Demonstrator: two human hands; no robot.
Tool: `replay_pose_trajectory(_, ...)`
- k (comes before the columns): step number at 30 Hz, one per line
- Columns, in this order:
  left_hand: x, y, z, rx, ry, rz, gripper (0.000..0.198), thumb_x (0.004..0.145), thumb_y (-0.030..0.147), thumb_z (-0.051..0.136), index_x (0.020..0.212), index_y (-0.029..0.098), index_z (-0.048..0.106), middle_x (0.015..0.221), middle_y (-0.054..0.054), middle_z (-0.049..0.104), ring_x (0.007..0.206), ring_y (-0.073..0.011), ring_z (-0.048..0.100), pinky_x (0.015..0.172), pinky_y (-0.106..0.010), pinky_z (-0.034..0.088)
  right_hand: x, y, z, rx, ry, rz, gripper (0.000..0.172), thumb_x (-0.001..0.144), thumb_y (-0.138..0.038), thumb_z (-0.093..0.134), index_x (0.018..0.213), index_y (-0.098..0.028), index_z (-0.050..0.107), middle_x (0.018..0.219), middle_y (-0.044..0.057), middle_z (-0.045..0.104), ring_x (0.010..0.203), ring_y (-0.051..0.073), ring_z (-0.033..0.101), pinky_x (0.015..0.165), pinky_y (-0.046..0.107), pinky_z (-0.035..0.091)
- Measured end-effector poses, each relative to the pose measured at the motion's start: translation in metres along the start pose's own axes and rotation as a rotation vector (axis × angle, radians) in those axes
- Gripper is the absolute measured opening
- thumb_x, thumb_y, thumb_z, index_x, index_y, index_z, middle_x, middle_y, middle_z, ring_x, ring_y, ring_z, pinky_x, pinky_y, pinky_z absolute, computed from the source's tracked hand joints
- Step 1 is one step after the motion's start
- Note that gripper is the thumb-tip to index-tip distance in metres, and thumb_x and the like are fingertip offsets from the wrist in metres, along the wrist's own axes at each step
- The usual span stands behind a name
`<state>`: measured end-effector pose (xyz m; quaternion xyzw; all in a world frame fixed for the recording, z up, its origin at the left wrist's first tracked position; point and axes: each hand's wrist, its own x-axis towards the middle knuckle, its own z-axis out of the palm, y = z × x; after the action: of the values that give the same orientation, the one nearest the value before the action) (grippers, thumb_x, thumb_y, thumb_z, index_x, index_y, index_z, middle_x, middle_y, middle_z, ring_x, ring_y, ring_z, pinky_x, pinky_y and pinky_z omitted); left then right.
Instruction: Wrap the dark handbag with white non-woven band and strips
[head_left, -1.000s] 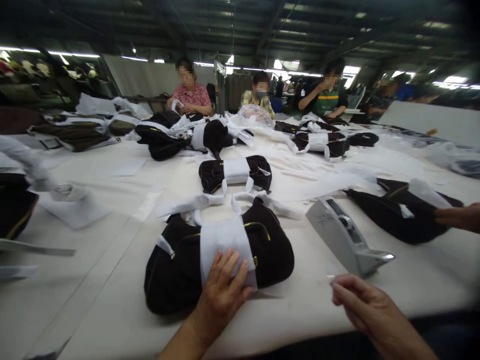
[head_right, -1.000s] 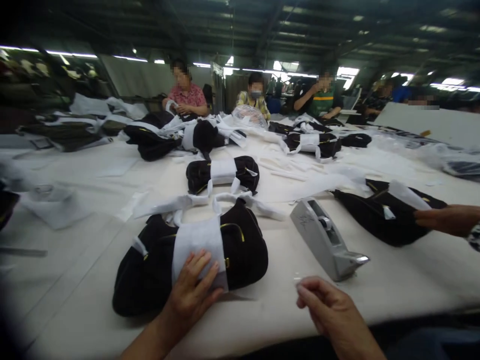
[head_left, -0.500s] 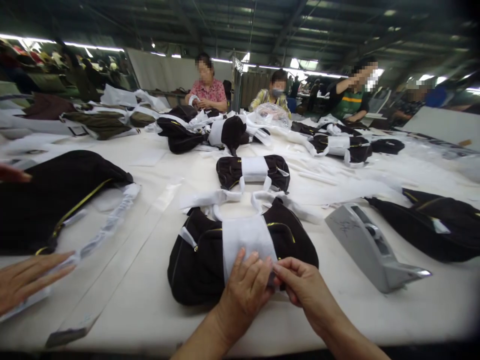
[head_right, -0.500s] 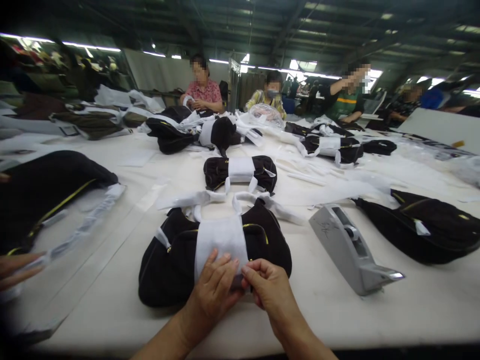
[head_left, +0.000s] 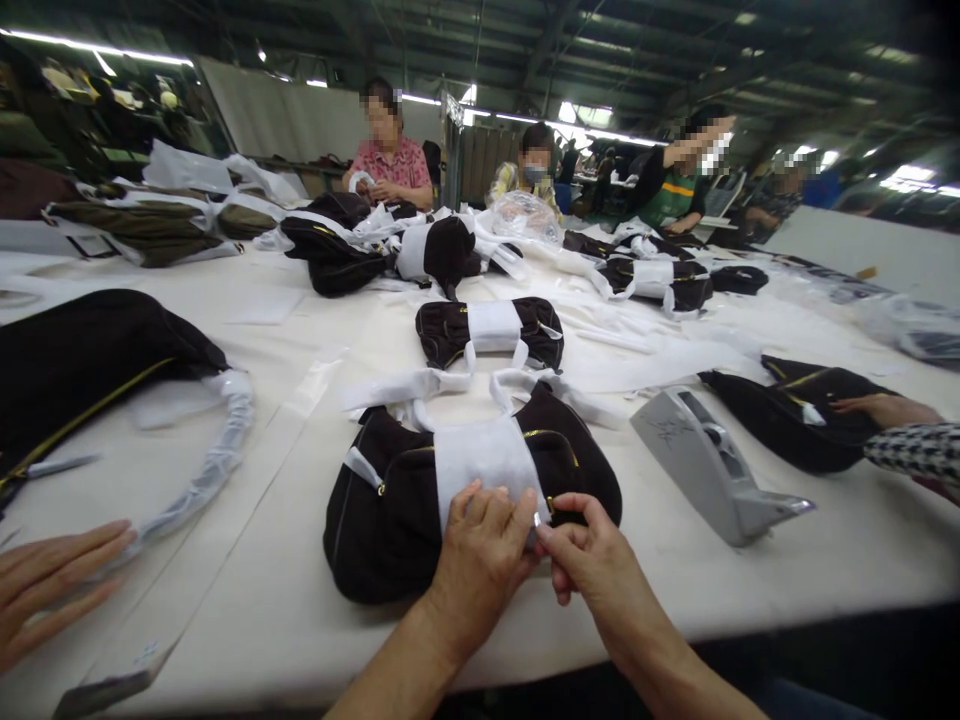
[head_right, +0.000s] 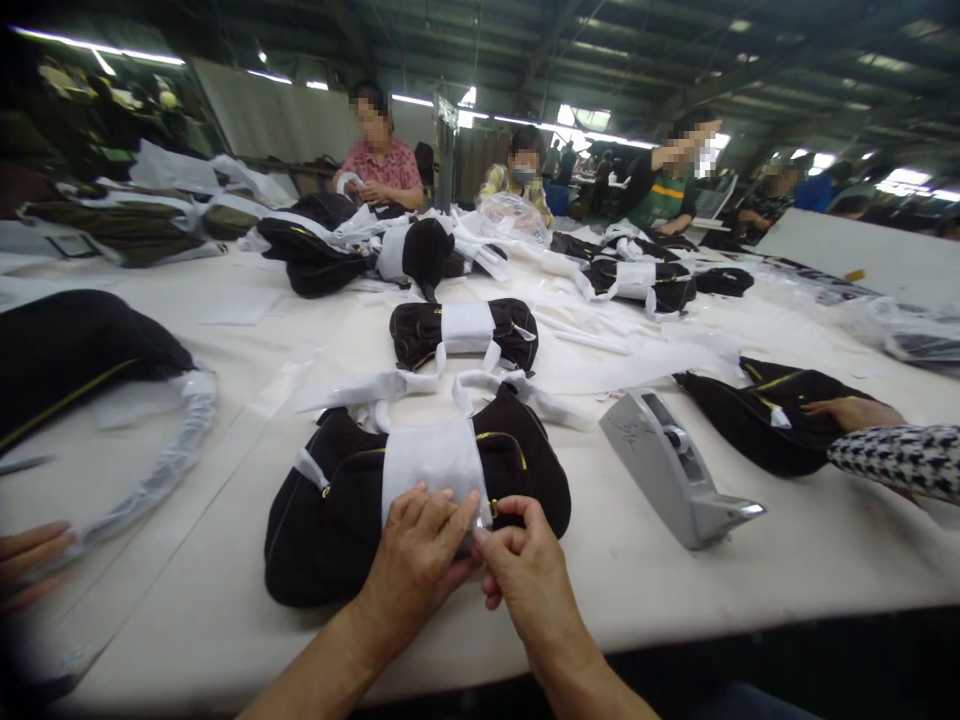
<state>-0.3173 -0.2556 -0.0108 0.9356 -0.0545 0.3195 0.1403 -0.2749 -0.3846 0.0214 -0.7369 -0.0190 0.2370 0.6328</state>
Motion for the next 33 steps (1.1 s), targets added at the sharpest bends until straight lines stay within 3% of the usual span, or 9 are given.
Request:
replay_pose_trajectory(4, 0.001, -0.002, -0.003, -0.009, -0.063, 0.016, 0.041, 0.078, 0.032, 0.058, 0.115, 0.017, 0.052, 0.097, -0.008, 0.059, 0.094, -0.0229, 0.053, 0.091, -0.044, 0.039, 0.000, 0.009, 0.000, 0.036, 0.034, 0.006, 0.043, 0.068, -0.038, 0.064, 0.092, -0.020, 0.033, 0.052, -0.007, 0.055, 0.037, 0.009, 0.046, 0.035, 0.018, 0.039)
replay_pose_trajectory(8, 0.000, -0.004, -0.007, -0.017, -0.147, 0.042, 0.046, 0.075, 0.028, 0.061, 0.118, 0.018, 0.049, 0.100, -0.008, 0.058, 0.098, -0.0240, 0.051, 0.092, -0.044, 0.037, 0.005, 0.015, -0.002, -0.068, 0.004, -0.022, 0.037, 0.071, -0.038, 0.060, 0.085, -0.022, 0.030, 0.052, -0.007, 0.055, 0.032, 0.010, 0.045, 0.030, 0.018, 0.034)
replay_pose_trajectory(13, 0.000, -0.004, -0.009, -0.018, -0.206, 0.050, 0.053, 0.071, 0.024, 0.066, 0.120, 0.020, 0.047, 0.103, -0.008, 0.057, 0.102, -0.0239, 0.049, 0.094, -0.045, 0.035, 0.011, 0.022, -0.008, -0.408, 0.031, -0.135, 0.025, 0.080, -0.039, 0.050, 0.083, -0.022, 0.033, 0.046, -0.008, 0.053, 0.031, 0.011, 0.045, 0.032, 0.019, 0.032)
replay_pose_trajectory(18, 0.001, -0.005, -0.010, 0.001, -0.198, 0.057, 0.052, 0.072, 0.027, 0.065, 0.120, 0.019, 0.046, 0.104, -0.009, 0.056, 0.101, -0.0245, 0.050, 0.094, -0.046, 0.036, -0.002, 0.034, -0.019, -0.773, 0.093, -0.402, 0.017, 0.080, -0.028, 0.053, 0.088, -0.021, 0.040, 0.049, -0.008, 0.049, 0.043, 0.013, 0.052, 0.045, 0.024, 0.041)
replay_pose_trajectory(20, 0.001, -0.004, -0.010, 0.004, -0.186, 0.060, 0.050, 0.073, 0.027, 0.064, 0.120, 0.019, 0.047, 0.104, -0.010, 0.056, 0.100, -0.0246, 0.051, 0.093, -0.047, 0.037, -0.008, 0.034, -0.023, -0.861, 0.148, -0.624, 0.018, 0.082, -0.023, 0.051, 0.098, -0.020, 0.044, 0.061, -0.003, 0.057, 0.052, 0.015, 0.058, 0.052, 0.026, 0.046)
replay_pose_trajectory(22, 0.001, -0.003, -0.008, 0.003, -0.165, 0.064, 0.048, 0.074, 0.028, 0.063, 0.119, 0.019, 0.048, 0.103, -0.010, 0.057, 0.099, -0.0246, 0.052, 0.092, -0.047, 0.038, -0.008, 0.032, -0.025, -0.920, 0.200, -0.921, 0.032, 0.084, -0.021, 0.048, 0.115, -0.018, 0.042, 0.092, 0.008, 0.063, 0.082, 0.020, 0.062, 0.073, 0.033, 0.049)
replay_pose_trajectory(25, 0.000, -0.001, -0.007, -0.012, -0.134, 0.061, 0.043, 0.075, 0.027, 0.062, 0.115, 0.018, 0.051, 0.100, -0.009, 0.059, 0.100, -0.0248, 0.053, 0.092, -0.047, 0.039, 0.003, 0.037, -0.026, -1.090, 0.094, -1.223, 0.057, 0.084, -0.023, 0.046, 0.135, -0.009, 0.022, 0.129, 0.018, 0.043, 0.122, 0.028, 0.036, 0.099, 0.048, 0.033)
replay_pose_trajectory(28, -0.002, -0.006, -0.014, -0.103, -0.154, 0.071, 0.044, 0.076, 0.024, 0.060, 0.117, 0.015, 0.048, 0.104, -0.009, 0.059, 0.108, -0.0238, 0.050, 0.098, -0.046, 0.036, 0.018, 0.051, -0.025, -1.255, -0.012, -1.292, 0.065, 0.083, -0.028, 0.047, 0.137, -0.004, 0.020, 0.136, 0.019, 0.034, 0.129, 0.030, 0.024, 0.101, 0.049, 0.029)
replay_pose_trajectory(33, -0.015, -0.031, -0.046, -0.284, -0.216, 0.013, 0.054, 0.078, 0.021, 0.059, 0.126, 0.014, 0.036, 0.121, -0.012, 0.051, 0.116, -0.0189, 0.044, 0.099, -0.036, 0.039, 0.023, 0.065, -0.026, -1.338, -0.002, -1.293, 0.055, 0.083, -0.031, 0.048, 0.133, -0.012, 0.035, 0.139, 0.014, 0.030, 0.129, 0.029, 0.024, 0.103, 0.046, 0.025)
